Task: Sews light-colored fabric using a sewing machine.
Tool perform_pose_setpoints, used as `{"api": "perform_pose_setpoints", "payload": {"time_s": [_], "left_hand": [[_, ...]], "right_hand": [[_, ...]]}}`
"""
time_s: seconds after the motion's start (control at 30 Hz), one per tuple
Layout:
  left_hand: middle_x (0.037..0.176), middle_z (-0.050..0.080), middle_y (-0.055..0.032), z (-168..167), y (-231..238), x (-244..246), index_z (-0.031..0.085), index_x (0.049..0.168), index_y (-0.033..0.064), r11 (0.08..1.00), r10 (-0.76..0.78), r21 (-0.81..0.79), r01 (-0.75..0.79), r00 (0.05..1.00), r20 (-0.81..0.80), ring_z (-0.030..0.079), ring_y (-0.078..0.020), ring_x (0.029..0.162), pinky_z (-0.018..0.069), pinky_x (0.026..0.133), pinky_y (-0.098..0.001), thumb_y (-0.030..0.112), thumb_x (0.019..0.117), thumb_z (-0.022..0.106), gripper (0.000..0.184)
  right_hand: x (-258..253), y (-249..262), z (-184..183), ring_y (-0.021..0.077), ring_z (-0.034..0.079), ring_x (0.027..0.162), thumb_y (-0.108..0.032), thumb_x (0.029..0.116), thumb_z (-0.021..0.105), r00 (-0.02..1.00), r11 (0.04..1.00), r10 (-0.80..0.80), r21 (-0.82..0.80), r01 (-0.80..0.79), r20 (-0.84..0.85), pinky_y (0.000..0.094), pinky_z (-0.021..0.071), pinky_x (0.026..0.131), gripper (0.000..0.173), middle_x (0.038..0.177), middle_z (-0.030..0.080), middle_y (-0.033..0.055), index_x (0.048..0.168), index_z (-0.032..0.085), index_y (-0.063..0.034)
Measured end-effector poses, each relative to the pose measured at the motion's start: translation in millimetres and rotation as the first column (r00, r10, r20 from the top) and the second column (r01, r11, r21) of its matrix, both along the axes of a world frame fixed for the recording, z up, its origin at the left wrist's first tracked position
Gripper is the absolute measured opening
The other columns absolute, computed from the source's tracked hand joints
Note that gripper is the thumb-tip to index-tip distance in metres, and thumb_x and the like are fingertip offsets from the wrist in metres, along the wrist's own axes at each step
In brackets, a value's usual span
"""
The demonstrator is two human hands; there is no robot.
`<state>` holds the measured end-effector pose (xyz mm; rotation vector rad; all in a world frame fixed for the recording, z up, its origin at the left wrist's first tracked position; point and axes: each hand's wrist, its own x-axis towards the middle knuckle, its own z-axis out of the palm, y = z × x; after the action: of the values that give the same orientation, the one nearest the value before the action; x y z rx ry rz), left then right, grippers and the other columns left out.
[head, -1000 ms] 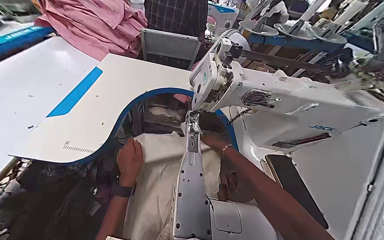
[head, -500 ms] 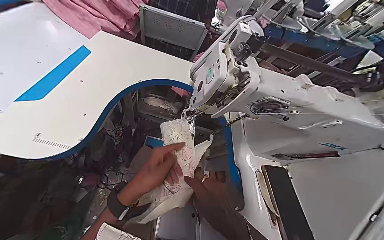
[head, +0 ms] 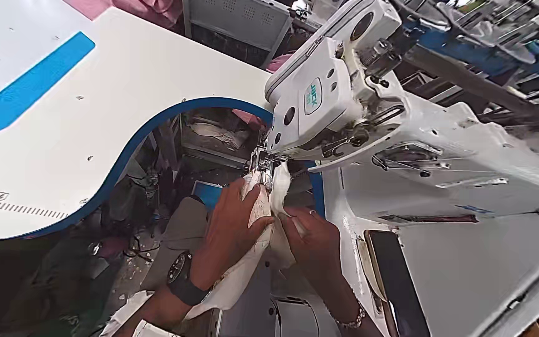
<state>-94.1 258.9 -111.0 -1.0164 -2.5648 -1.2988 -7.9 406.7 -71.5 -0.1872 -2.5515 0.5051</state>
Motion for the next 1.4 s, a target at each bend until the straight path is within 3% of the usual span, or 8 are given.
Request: {"api": "perform_pose_setpoints", "payload": {"time_s": [0.07,0.23,0.6,0.8,0.87,0.97,1.2,1.4], "left_hand": [[0.143,0.056,-0.0265,-4,-4,4,0.071,0.129,0.0121,0.998,-0.021,-0.068,0.014,0.994,-0.109,0.057,-0.0481,0.126,0.0502,0.096,-0.0579,0.041,0.1012,0.049,0.046],[0.143,0.061,-0.0149,-6,3,-3,0.065,0.130,0.0002,0.995,-0.078,-0.075,0.067,0.984,-0.162,0.057,-0.0375,0.134,0.0401,0.108,-0.0661,0.020,0.1026,0.044,0.040],[0.139,0.062,-0.0233,-3,0,-4,0.064,0.123,-0.0055,0.992,-0.125,-0.005,0.126,0.979,-0.160,0.062,-0.0373,0.128,0.0513,0.104,-0.0418,0.016,0.1001,0.051,0.034],[0.135,0.062,-0.0272,-3,3,-4,0.065,0.119,-0.0016,0.984,-0.130,0.106,0.143,0.984,-0.120,0.061,-0.0414,0.127,0.0528,0.103,-0.0430,-0.004,0.0934,0.053,0.028],[0.136,0.062,-0.0279,-5,6,-6,0.067,0.114,-0.0005,0.983,-0.139,0.104,0.153,0.982,-0.127,0.061,-0.0433,0.127,0.0527,0.103,-0.0459,-0.003,0.0942,0.053,0.024],[0.139,0.060,-0.0270,-3,9,-6,0.067,0.113,0.0001,0.986,-0.113,0.110,0.125,0.988,-0.105,0.059,-0.0423,0.129,0.0512,0.105,-0.0472,-0.001,0.0932,0.054,0.023],[0.137,0.062,-0.0241,-6,14,-7,0.065,0.110,0.0004,0.990,-0.065,0.113,0.081,0.989,-0.135,0.061,-0.0376,0.129,0.0515,0.105,-0.0390,-0.001,0.0982,0.050,0.019],[0.131,0.062,-0.0296,-5,24,-21,0.064,0.116,-0.0022,0.987,-0.065,0.143,0.067,0.998,-0.024,0.064,-0.0453,0.120,0.0552,0.093,-0.0560,-0.005,0.0941,0.053,0.025]], "right_hand": [[2,4,-5,0.0120,0.064,0.070,-0.017,0.0909,0.064,0.997,0.998,0.056,-0.008,-0.056,-0.048,0.0209,0.0494,0.061,0.020,0.078,0.070,0.0097,0.090,0.079,-0.0042],[-9,21,-11,0.0123,0.072,0.076,-0.013,0.0931,0.059,0.962,0.962,0.271,0.007,-0.272,0.027,0.0257,0.0532,0.060,0.020,0.132,0.070,0.0142,0.082,0.072,-0.0040],[2,10,-2,0.0124,0.062,0.057,-0.017,0.0787,0.060,0.916,0.940,0.339,-0.053,-0.336,0.215,0.0285,0.0415,0.043,0.014,0.144,0.060,0.0195,0.069,0.056,-0.0073],[-28,0,-11,0.0163,0.058,0.132,-0.015,0.0923,0.061,0.924,0.837,0.368,-0.471,-0.279,0.107,0.0241,0.0494,0.100,0.016,0.149,0.052,0.0263,0.086,0.063,-0.0007],[-24,-8,-12,0.0099,0.068,0.111,-0.018,0.0912,0.063,0.965,0.913,0.256,-0.343,-0.223,0.054,0.0196,0.0529,0.086,0.019,0.140,0.061,0.0240,0.083,0.064,-0.0018],[-20,-13,-12,-0.0103,0.049,0.064,-0.019,0.0869,0.069,0.978,0.884,0.208,-0.429,-0.187,0.002,0.0080,0.0380,0.056,0.022,0.132,0.067,0.0169,0.075,0.064,-0.0014],[-21,-12,-13,-0.0092,0.050,0.062,-0.018,0.0904,0.066,0.972,0.875,0.232,-0.445,-0.190,0.040,0.0088,0.0399,0.054,0.020,0.139,0.062,0.0185,0.081,0.063,-0.0013],[-27,-36,-8,0.0155,0.069,0.073,-0.018,0.0939,0.060,1.000,1.000,-0.013,0.012,0.013,0.003,0.0243,0.0535,0.056,0.020,0.117,0.068,0.0222,0.096,0.072,-0.0016]]}}
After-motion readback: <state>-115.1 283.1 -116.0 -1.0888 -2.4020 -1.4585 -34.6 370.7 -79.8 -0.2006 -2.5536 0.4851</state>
